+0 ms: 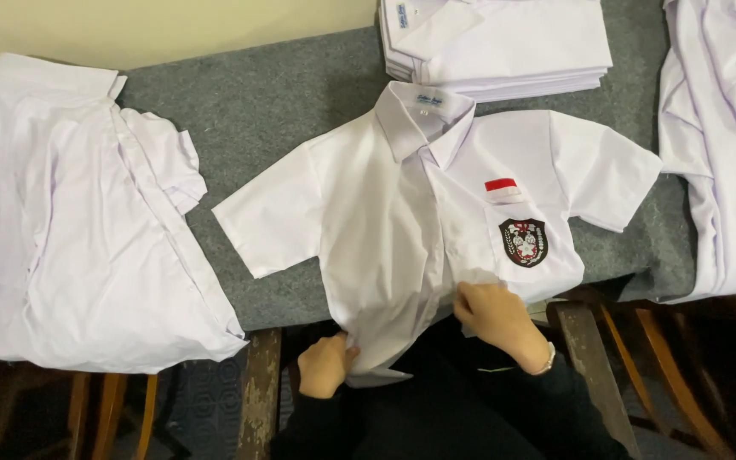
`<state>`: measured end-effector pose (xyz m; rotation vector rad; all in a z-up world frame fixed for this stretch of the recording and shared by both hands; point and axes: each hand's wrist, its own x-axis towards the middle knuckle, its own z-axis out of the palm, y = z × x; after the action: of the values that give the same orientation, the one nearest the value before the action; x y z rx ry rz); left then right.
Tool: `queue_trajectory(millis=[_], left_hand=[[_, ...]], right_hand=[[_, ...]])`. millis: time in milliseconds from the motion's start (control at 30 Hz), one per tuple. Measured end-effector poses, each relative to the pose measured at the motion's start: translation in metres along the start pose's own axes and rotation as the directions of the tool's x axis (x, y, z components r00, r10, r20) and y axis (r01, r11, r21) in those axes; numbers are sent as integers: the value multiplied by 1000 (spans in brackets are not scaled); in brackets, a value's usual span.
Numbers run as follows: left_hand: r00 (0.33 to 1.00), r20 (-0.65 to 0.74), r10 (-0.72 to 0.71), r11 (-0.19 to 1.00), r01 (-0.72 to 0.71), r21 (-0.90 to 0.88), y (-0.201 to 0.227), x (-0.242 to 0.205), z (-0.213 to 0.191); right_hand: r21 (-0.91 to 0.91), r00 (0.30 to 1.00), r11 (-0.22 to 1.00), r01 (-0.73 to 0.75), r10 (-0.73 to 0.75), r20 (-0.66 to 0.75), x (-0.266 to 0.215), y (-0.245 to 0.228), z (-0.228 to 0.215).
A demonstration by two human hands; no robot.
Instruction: Folding a white school shirt and then buttoning another one on a work table in a factory setting.
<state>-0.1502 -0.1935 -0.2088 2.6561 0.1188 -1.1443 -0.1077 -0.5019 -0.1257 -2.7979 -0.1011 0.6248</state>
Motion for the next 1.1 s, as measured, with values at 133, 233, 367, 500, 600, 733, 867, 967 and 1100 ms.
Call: queue_trajectory(millis=[133, 233, 367, 500, 600, 733, 867, 967, 1100], left_hand=[[995, 58, -86, 995, 83, 58, 4, -21, -21], [958, -249, 143, 989, -131, 66, 16, -62, -94], [630, -607, 484, 844, -520, 133, 84, -69, -197], [528, -629, 571, 616, -782, -97, 193, 32, -250], [551, -655, 517, 713, -701, -28, 259, 129, -247], [622, -612, 489, 824, -559, 90, 299, 185, -242], [553, -675, 489, 734, -679, -25, 294, 223, -239], [497, -783, 373, 558, -795, -239, 288, 219, -244], [435, -835, 338, 509, -830, -227, 289, 227, -233]], right_hand=[[280, 913, 933, 225, -302, 274, -6, 5, -22], [398, 993, 914, 76, -104, 49, 1, 17, -89], [491, 919, 870, 42, 159, -360, 29, 78, -156], [329, 791, 942, 74, 145, -594, 81, 151, -181], [357, 886, 922, -149, 285, -366, 103, 175, -190], [76, 879, 895, -439, 446, -168, 113, 202, -188], [128, 907, 939, -319, 341, -247, 94, 251, -187], [191, 907, 952, -238, 288, -307, 70, 260, -193], [253, 888, 932, -261, 334, -316, 73, 286, -180]])
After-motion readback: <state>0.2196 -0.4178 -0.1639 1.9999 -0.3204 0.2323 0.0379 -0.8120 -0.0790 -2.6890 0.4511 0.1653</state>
